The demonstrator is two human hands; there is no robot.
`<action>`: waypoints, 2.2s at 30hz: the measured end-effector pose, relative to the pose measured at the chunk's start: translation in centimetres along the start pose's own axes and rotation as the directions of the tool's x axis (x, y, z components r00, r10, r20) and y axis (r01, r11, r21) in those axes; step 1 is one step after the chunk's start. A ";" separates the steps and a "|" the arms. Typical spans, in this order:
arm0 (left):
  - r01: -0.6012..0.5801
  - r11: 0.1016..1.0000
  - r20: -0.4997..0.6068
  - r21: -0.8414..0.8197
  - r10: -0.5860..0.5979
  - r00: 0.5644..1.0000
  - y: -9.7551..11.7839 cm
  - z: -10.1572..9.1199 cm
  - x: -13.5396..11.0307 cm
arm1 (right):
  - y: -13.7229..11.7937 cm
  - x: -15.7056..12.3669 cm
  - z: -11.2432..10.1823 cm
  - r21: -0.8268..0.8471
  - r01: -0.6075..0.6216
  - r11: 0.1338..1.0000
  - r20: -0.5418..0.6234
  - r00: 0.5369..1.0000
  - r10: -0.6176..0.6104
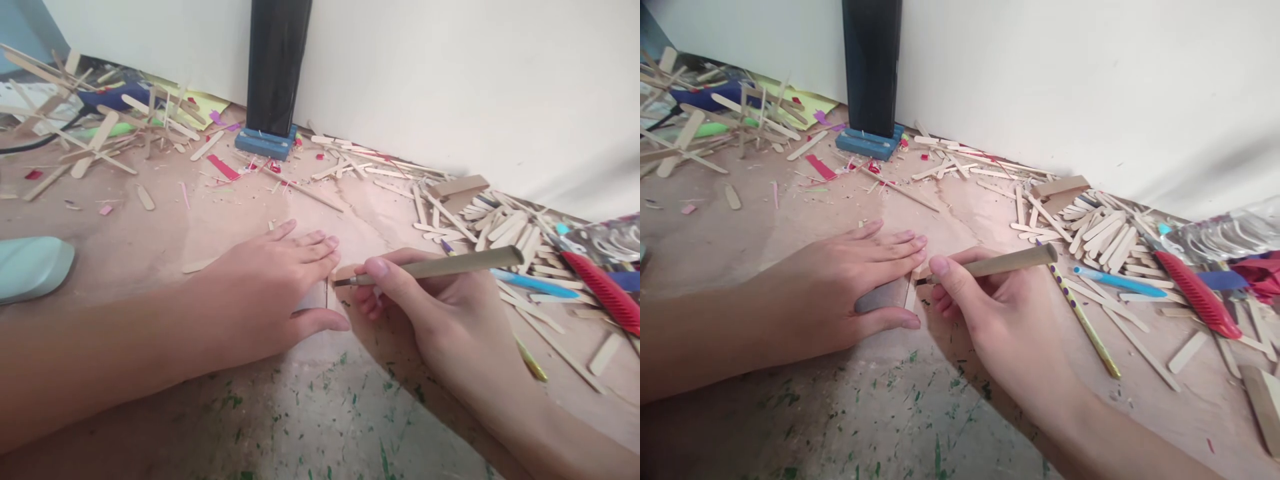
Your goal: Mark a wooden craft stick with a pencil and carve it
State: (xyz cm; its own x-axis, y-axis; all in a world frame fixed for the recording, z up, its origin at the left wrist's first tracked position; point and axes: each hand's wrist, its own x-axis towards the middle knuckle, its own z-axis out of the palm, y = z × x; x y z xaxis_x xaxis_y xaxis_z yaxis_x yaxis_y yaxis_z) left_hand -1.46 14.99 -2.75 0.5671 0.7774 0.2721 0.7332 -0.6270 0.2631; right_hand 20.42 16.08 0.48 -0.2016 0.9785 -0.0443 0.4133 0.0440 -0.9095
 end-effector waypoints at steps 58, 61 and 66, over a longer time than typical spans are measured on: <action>-0.041 0.999 -0.026 -0.021 0.041 0.999 -0.2 0.2 -0.1 | 0.2 -0.2 -0.2 -0.094 0.101 0.990 0.009 0.995 -0.100; -0.044 0.999 -0.033 -0.022 0.043 0.999 -0.2 0.2 -0.2 | -0.1 -0.3 0.1 -0.080 0.126 0.989 0.025 0.992 -0.124; -0.041 0.999 -0.039 -0.029 0.040 0.998 -0.1 0.1 -0.3 | 0.1 -0.4 0.2 -0.086 0.163 0.983 0.028 0.987 -0.161</action>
State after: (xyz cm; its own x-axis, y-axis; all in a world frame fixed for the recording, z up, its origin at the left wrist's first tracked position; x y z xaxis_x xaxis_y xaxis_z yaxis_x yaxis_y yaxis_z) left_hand -1.68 14.86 -2.94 0.5812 0.7491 0.3179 0.6982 -0.6597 0.2779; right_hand 20.33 15.64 0.33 -0.2906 0.9525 0.0908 0.4501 0.2198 -0.8655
